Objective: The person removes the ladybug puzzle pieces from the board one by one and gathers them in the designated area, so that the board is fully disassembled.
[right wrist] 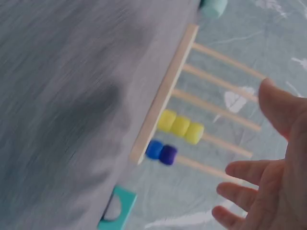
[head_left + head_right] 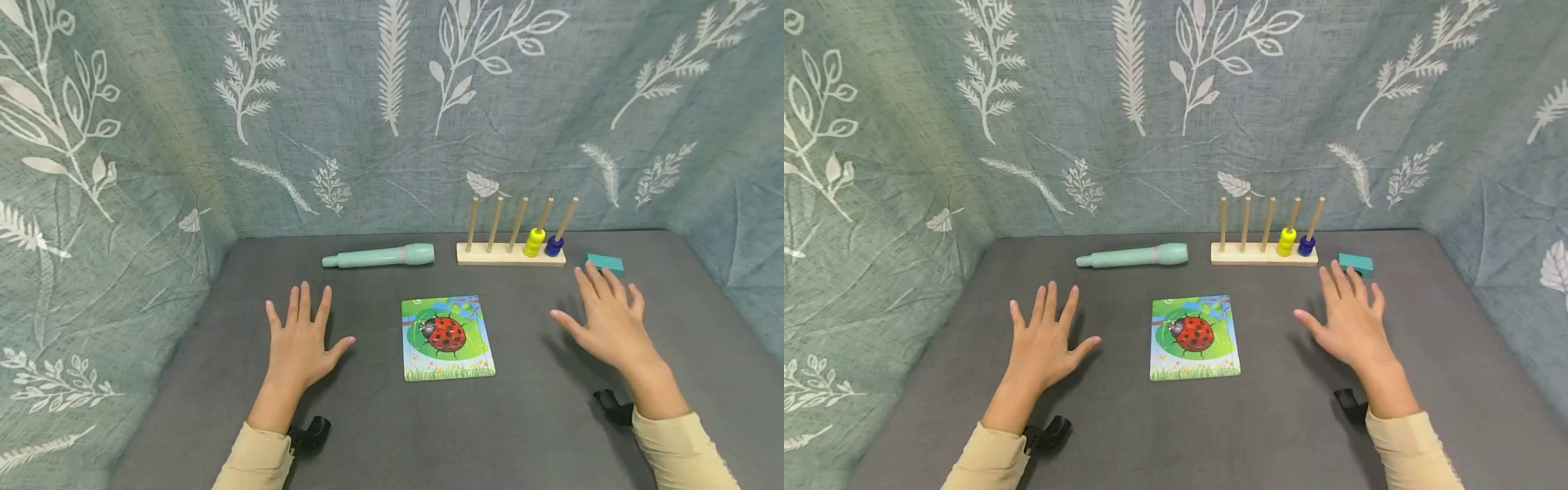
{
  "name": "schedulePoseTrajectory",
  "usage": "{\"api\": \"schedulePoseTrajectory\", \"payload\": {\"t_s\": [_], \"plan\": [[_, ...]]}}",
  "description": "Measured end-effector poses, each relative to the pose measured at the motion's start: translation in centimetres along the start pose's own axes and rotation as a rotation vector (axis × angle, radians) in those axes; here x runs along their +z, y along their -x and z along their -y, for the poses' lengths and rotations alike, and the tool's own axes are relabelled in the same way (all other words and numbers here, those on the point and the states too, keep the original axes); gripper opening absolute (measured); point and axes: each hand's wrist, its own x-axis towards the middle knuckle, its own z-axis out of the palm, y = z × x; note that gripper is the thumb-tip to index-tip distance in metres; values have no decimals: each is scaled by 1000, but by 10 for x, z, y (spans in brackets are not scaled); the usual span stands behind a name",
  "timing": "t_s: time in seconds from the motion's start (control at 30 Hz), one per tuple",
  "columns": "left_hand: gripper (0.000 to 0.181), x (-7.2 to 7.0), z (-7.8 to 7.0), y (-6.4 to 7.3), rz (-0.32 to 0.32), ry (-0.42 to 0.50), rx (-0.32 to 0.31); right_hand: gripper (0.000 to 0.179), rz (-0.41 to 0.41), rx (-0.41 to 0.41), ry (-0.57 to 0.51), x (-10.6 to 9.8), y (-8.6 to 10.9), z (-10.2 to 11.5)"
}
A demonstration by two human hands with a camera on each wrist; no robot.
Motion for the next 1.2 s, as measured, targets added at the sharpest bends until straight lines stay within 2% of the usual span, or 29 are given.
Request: {"api": "schedulePoseTrajectory", "payload": {"t_s": [0.13,0.3,0.53,0.7,0.87,1.03,1.2], "plan": [[92,0,-12,-10,33,36,13,76,-28,-76,-43,4,-11,14],[88,1,-33,-24,91,96,34,68,-23,-138,-122,17,-26,34],[86,8,-68,-45,114,216,128,58,80,-193,-237,36,-44,57],[80,12,-95,-56,205,309,221,51,140,-216,-338,45,-54,68],[68,16,-116,-61,304,344,297,45,202,-241,-439,55,-62,75],[64,25,-129,-63,316,403,333,45,277,-251,-446,65,-68,77],[62,39,-136,-63,291,443,348,44,310,-275,-448,72,-68,75]]}}
